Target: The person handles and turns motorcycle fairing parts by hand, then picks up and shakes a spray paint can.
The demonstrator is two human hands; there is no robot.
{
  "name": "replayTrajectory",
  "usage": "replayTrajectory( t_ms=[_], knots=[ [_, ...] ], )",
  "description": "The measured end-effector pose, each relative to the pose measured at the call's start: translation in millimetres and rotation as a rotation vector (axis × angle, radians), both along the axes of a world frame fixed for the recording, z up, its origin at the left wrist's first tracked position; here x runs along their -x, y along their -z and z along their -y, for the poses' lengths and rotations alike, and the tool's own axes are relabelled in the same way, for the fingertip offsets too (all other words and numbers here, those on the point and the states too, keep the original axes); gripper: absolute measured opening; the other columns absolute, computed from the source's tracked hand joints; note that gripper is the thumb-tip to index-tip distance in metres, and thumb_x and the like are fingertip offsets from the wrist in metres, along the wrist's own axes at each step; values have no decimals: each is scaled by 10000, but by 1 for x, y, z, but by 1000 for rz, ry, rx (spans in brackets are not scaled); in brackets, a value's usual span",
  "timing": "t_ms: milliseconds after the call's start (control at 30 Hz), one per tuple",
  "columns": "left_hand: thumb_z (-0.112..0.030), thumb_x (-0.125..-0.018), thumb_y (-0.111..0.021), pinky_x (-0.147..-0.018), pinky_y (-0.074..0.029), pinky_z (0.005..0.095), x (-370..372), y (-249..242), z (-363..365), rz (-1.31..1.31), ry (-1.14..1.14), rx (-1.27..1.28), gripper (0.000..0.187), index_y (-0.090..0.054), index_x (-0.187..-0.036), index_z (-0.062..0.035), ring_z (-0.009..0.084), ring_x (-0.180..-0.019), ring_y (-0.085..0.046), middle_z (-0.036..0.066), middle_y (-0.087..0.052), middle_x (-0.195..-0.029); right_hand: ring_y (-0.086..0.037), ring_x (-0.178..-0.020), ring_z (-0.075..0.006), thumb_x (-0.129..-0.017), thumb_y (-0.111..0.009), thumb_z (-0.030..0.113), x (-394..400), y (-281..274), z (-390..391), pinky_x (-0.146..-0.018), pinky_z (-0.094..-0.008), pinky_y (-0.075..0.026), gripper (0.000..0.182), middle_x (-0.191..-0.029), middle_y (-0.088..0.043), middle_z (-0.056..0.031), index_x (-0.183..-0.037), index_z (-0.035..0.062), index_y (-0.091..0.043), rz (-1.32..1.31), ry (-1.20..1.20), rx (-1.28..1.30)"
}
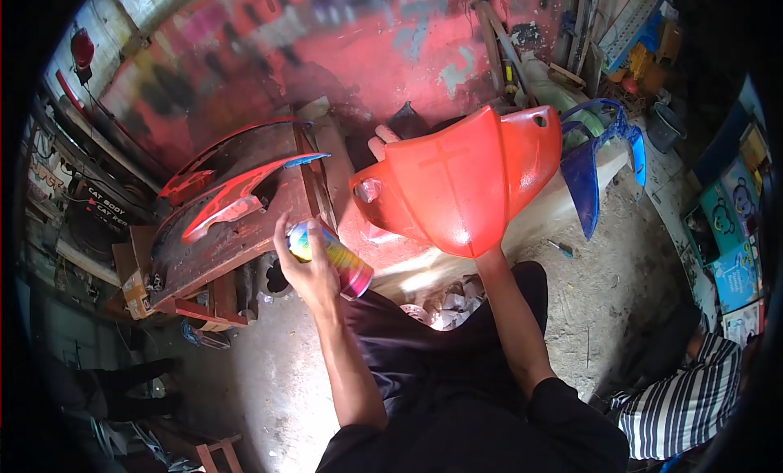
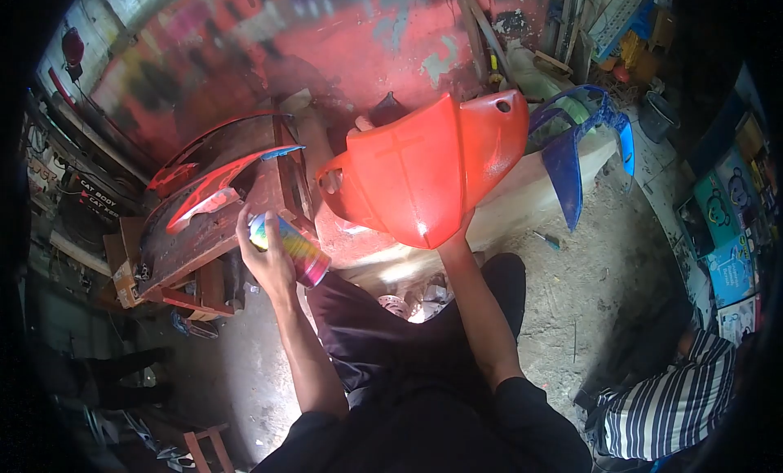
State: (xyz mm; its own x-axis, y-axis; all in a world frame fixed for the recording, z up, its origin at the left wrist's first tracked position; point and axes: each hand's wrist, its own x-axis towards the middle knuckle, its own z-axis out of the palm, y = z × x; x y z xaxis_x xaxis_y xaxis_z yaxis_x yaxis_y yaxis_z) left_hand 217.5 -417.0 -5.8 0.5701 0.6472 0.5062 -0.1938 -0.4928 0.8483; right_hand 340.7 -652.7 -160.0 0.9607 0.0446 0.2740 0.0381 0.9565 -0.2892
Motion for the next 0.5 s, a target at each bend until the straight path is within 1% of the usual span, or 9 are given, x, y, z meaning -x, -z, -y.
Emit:
replayTrajectory(
  t_ms=[67,100,133,200,233,267,400,467,500],
  knots=[
    [-199,-939,-645,-957,-458,340,8,-3,12,-107,276,283,413,-546,-1296,-16,204,-1084,-572,162,-613,-1176,-528,-1269,-296,-986,-425,537,1,-3,0,-1066,-473,-457,652,-1388,-519,-121,-1429,59,-432,0,-32,-21],
    [-189,-919,-660,-928,-484,353,15,-7,25,-11,493,151,425,-537,-1292,-26,204,-1038,-597,165,-615,-1156,-529,-1268,-297,-984,-427,541,0,-6,-1,-1063,-472,-459,655,-1386,-521,-121,-1429,59,-433,1,-62,-42],
    [-211,-889,-693,-898,-503,351,15,-7,29,116,485,-350,499,-509,-1312,-19,205,-989,-623,163,-619,-1147,-529,-1268,-297,-984,-427,541,-1,-5,-3,-1063,-472,-459,655,-1386,-521,-121,-1429,59,-433,-1,-62,-41],
    [-169,-819,-766,-975,-466,361,32,-15,53,115,672,-41,574,-523,-1319,-28,221,-1123,-587,141,-581,-1233,-527,-1270,-299,-984,-424,544,-3,0,-4,-1067,-474,-455,656,-1383,-526,-120,-1427,60,-438,45,-51,-42],
    [-188,-825,-774,-963,-467,352,35,-12,50,60,676,109,621,-498,-1357,-25,213,-1096,-589,139,-581,-1225,-527,-1270,-299,-984,-424,544,-4,3,-2,-1067,-474,-455,656,-1383,-526,-120,-1427,60,-438,43,-50,-40],
    [-212,-840,-777,-950,-470,333,31,-15,44,83,571,64,642,-483,-1378,-21,202,-1063,-594,134,-580,-1219,-529,-1268,-298,-984,-422,547,-6,6,0,-1068,-475,-453,656,-1382,-527,-119,-1425,61,-442,52,-69,-46],
    [-183,-915,-706,-891,-492,308,13,-23,17,46,205,184,554,-472,-1389,-18,174,-1007,-603,141,-604,-1159,-535,-1263,-295,-986,-422,543,-3,4,3,-1069,-472,-453,651,-1382,-528,-120,-1421,59,-447,35,-63,-15],
    [-257,-942,-675,-888,-487,314,-1,-13,0,77,32,76,512,-510,-1360,-12,191,-1016,-598,131,-600,-1186,-532,-1267,-295,-986,-429,541,-1,5,2,-1072,-472,-451,650,-1385,-526,-120,-1425,61,-442,41,-70,-30],
    [-222,-936,-688,-847,-495,300,-6,-15,2,85,37,44,481,-519,-1340,-21,167,-950,-597,113,-613,-1122,-529,-1272,-295,-986,-436,539,-2,3,0,-1074,-472,-449,650,-1389,-523,-121,-1430,63,-437,50,-76,-46]
  ],
)
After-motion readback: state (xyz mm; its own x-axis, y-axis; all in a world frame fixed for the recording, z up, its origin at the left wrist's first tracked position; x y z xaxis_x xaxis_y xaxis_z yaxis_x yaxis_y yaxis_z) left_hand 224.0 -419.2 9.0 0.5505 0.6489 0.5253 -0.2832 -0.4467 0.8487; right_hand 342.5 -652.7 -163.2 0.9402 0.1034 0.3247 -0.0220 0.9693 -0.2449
